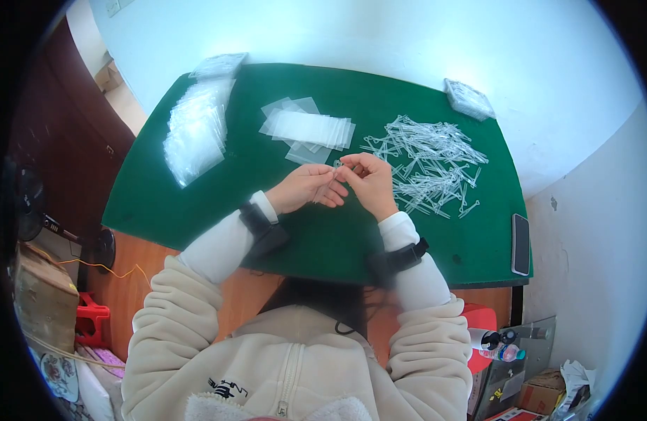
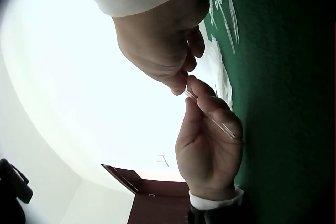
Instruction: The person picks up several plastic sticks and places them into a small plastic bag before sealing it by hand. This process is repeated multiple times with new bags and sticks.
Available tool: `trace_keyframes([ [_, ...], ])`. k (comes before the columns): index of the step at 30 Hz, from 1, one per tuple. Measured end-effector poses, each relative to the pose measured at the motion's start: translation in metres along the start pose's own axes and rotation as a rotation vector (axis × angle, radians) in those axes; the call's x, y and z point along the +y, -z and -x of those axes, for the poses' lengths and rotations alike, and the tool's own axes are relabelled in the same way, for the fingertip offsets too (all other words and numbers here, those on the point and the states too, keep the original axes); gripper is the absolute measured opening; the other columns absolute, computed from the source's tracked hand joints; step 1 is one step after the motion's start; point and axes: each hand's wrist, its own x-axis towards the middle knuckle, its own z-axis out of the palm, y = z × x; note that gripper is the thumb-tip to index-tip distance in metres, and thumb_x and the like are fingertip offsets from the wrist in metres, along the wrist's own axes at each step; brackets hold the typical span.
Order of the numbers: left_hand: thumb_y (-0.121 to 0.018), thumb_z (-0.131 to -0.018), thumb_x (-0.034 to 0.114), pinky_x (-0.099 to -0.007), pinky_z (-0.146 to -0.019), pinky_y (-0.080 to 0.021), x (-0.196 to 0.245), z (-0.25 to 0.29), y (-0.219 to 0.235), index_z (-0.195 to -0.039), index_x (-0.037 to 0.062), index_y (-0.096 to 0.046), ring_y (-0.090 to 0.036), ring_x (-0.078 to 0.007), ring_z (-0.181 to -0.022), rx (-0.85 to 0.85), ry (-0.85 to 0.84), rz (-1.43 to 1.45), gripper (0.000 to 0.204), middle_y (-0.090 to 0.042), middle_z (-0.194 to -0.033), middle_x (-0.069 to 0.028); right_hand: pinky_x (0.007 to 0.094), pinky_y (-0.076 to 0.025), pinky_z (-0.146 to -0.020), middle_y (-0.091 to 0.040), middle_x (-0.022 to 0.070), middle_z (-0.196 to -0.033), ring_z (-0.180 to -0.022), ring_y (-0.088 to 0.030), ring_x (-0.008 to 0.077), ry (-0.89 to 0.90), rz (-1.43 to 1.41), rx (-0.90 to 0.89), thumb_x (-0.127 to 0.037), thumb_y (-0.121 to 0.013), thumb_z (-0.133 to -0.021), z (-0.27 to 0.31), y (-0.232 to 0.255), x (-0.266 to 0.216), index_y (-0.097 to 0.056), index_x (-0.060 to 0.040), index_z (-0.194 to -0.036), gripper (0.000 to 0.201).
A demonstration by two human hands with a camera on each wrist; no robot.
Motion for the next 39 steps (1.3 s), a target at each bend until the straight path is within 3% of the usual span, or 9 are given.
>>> trace_keyframes([
  [10,-0.037,-0.098,0.025,-0.0272,-0.072,-0.051,-0.001,0.0,0.0,-0.109,0.0038,-0.051,-0.062,-0.0155,-0.08,-0.034,0.007,0.006,0.028,-0.061,-0.094,-0.0079,0.0174,-0.042,-0.054,-0.062,0.0003,-0.075,-0.061,-0.052,0.004,0.017,0.06,0.017,-0.001,-0.068,-0.075,0.001,0.0,-0.001,-0.067,-0.0017,-0.091,0.017],
  [15,-0.038,-0.098,0.023,-0.0217,-0.057,-0.042,-0.003,-0.001,0.003,-0.105,0.0035,-0.051,-0.05,-0.0084,-0.062,0.011,-0.025,0.004,0.025,-0.054,-0.079,-0.0017,0.0183,-0.043,-0.054,-0.062,-0.0001,-0.075,-0.061,-0.053,0.0041,-0.015,-0.057,0.021,-0.003,-0.067,-0.077,-0.002,0.002,-0.002,-0.067,-0.0008,-0.089,0.012],
  [18,-0.038,-0.097,0.022,-0.0195,-0.051,-0.034,-0.005,-0.004,0.011,-0.103,0.0033,-0.05,-0.04,-0.0056,-0.055,0.007,-0.109,0.018,0.023,-0.049,-0.072,0.0012,0.0237,-0.046,-0.055,-0.064,0.0042,-0.071,-0.062,-0.06,0.0118,-0.072,0.093,0.102,-0.007,-0.068,-0.073,-0.012,0.031,0.006,-0.069,-0.0037,-0.084,0.012],
  [19,-0.039,-0.097,0.021,-0.0194,-0.05,-0.031,-0.005,-0.004,0.013,-0.102,0.0033,-0.051,-0.037,-0.0052,-0.054,0.081,-0.114,0.035,0.022,-0.047,-0.071,0.0018,0.0237,-0.046,-0.055,-0.064,0.0042,-0.071,-0.062,-0.06,0.0118,-0.075,0.095,0.103,-0.007,-0.068,-0.073,-0.01,0.04,0.008,-0.069,-0.0037,-0.084,0.012],
  [22,-0.039,-0.097,0.019,-0.0192,-0.048,-0.025,0.0,-0.002,0.014,-0.099,0.0032,-0.051,-0.031,-0.0045,-0.053,0.231,-0.125,0.062,0.02,-0.044,-0.069,0.0031,0.0287,-0.047,-0.061,-0.065,0.0077,-0.075,-0.066,-0.061,0.0188,-0.041,0.75,0.038,-0.008,-0.067,-0.074,-0.009,0.059,0.015,-0.068,-0.0055,-0.081,0.008],
  [26,-0.039,-0.096,0.018,-0.0186,-0.048,-0.027,0.003,-0.001,0.015,-0.097,0.0023,-0.053,-0.033,-0.004,-0.054,0.34,-0.146,0.097,0.021,-0.045,-0.069,0.0029,0.034,-0.047,-0.066,-0.064,0.0099,-0.076,-0.073,-0.06,0.026,-0.104,0.886,-0.055,-0.008,-0.067,-0.069,-0.005,0.066,0.009,-0.068,-0.0082,-0.076,0.007],
  [35,-0.04,-0.096,0.017,-0.0188,-0.049,-0.029,0.0,-0.003,0.013,-0.097,0.0002,-0.055,-0.035,-0.0045,-0.056,0.308,-0.144,0.092,0.023,-0.045,-0.07,0.0022,0.037,-0.047,-0.067,-0.061,0.008,-0.073,-0.075,-0.058,0.0255,-0.136,0.953,-0.188,-0.009,-0.066,-0.068,-0.004,0.063,0.004,-0.065,-0.0075,-0.07,0.003],
  [39,-0.04,-0.096,0.017,-0.0187,-0.05,-0.031,0.001,-0.002,0.011,-0.099,0.0003,-0.056,-0.037,-0.0045,-0.057,0.311,-0.168,0.036,0.023,-0.046,-0.071,0.002,0.0389,-0.046,-0.068,-0.062,0.0079,-0.078,-0.075,-0.058,0.0271,0.065,1.011,-0.132,-0.009,-0.063,-0.072,-0.003,0.052,0.01,-0.063,-0.0094,-0.071,0.001],
])
